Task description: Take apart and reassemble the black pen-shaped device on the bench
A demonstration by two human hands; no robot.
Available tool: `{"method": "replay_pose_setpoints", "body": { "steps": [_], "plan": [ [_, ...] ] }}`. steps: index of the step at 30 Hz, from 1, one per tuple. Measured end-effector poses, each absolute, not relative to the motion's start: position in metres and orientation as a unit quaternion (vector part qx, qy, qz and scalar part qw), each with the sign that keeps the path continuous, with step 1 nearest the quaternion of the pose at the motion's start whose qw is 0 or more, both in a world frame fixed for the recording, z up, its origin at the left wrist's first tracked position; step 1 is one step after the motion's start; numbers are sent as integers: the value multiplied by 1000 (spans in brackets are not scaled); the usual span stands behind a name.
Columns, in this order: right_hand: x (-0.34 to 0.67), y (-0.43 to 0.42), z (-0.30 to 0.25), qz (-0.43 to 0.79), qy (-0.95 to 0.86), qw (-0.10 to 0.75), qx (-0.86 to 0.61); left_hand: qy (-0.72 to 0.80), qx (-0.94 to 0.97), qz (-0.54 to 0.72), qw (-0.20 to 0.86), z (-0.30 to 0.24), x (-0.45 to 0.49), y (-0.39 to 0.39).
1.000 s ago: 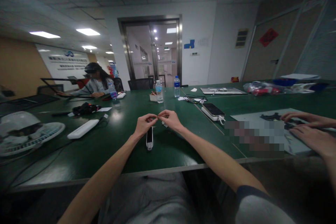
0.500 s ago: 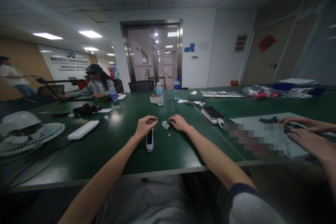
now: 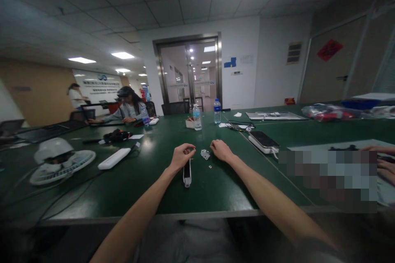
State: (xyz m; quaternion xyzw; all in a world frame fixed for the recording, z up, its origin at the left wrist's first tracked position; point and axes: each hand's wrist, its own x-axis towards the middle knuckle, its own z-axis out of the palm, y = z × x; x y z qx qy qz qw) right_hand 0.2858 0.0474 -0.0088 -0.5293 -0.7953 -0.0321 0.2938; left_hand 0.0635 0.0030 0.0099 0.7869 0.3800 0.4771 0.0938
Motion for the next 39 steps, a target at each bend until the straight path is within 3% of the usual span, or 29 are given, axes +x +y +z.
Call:
{"method": "replay_pose_setpoints", "body": {
  "steps": [6, 18, 34, 39],
  "plan": [
    [257, 21, 7, 90, -792, 410, -443, 380, 798, 462, 75, 6, 65, 4],
    [238, 18, 1, 278, -757, 446, -389, 381, 808, 444, 69, 9, 64, 2],
    [237, 6, 12, 341, -756, 417, -372, 402, 776, 480, 70, 16, 59, 1],
    [234, 1, 13, 260, -797, 403, -367, 412, 788, 454, 57, 23, 41, -1]
  ]
}}
